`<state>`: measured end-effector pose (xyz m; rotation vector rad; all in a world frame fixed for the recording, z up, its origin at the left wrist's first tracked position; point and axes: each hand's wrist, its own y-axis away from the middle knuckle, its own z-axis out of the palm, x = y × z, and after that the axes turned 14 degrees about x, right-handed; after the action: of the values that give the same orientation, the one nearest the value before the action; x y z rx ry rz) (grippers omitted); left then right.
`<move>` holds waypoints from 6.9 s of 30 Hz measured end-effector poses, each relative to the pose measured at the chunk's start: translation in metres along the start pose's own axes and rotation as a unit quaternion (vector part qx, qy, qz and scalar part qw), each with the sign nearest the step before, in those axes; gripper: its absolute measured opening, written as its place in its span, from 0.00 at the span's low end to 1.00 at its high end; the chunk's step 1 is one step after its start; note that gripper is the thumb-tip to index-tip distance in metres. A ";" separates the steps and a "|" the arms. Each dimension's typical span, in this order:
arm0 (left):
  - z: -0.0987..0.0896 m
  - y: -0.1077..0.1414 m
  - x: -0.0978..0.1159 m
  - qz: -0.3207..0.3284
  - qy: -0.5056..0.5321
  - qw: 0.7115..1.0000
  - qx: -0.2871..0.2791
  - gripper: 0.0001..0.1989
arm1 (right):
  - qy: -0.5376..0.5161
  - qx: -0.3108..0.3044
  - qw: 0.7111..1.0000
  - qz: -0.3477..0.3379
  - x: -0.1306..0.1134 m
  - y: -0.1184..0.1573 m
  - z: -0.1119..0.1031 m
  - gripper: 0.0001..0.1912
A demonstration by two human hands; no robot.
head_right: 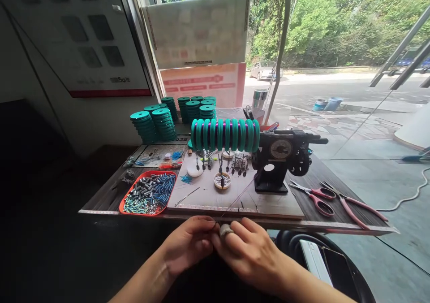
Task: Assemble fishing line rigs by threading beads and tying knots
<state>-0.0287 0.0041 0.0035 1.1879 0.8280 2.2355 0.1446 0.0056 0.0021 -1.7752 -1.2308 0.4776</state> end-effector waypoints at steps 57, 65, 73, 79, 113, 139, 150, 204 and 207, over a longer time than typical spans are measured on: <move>0.005 0.011 -0.020 0.405 -0.332 0.848 0.078 0.06 | -0.148 0.030 0.925 0.349 -0.045 0.033 0.006 0.10; -0.006 -0.001 -0.038 0.708 -0.384 0.565 0.179 0.09 | -0.295 -0.057 0.828 0.473 -0.009 -0.045 -0.003 0.08; -0.011 -0.007 -0.032 0.812 -0.382 0.395 0.199 0.12 | -0.335 -0.214 0.746 0.535 0.038 -0.091 0.048 0.07; 0.000 0.009 -0.008 0.282 -0.147 0.947 0.034 0.04 | -0.174 -0.070 0.902 0.389 0.018 -0.052 0.008 0.08; -0.014 -0.007 -0.026 0.818 -0.392 0.374 0.190 0.11 | -0.339 -0.166 0.759 0.530 0.037 -0.092 0.036 0.06; -0.015 -0.008 -0.024 0.791 -0.397 0.435 0.167 0.10 | -0.358 -0.121 0.781 0.497 0.013 -0.055 0.013 0.07; 0.002 0.011 0.007 0.085 -0.068 0.994 -0.007 0.02 | -0.110 0.003 0.976 0.190 0.011 -0.035 0.000 0.09; -0.003 0.013 -0.012 0.528 -0.405 0.745 0.043 0.09 | -0.275 -0.069 0.841 0.461 -0.048 0.012 0.003 0.15; -0.012 0.006 -0.021 0.613 -0.423 0.663 0.079 0.10 | -0.290 -0.056 0.869 0.398 -0.042 -0.009 0.000 0.11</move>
<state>-0.0288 -0.0171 -0.0101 3.1464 -0.3821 1.8005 0.1215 -0.0307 0.0026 -2.2976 -0.8347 1.5298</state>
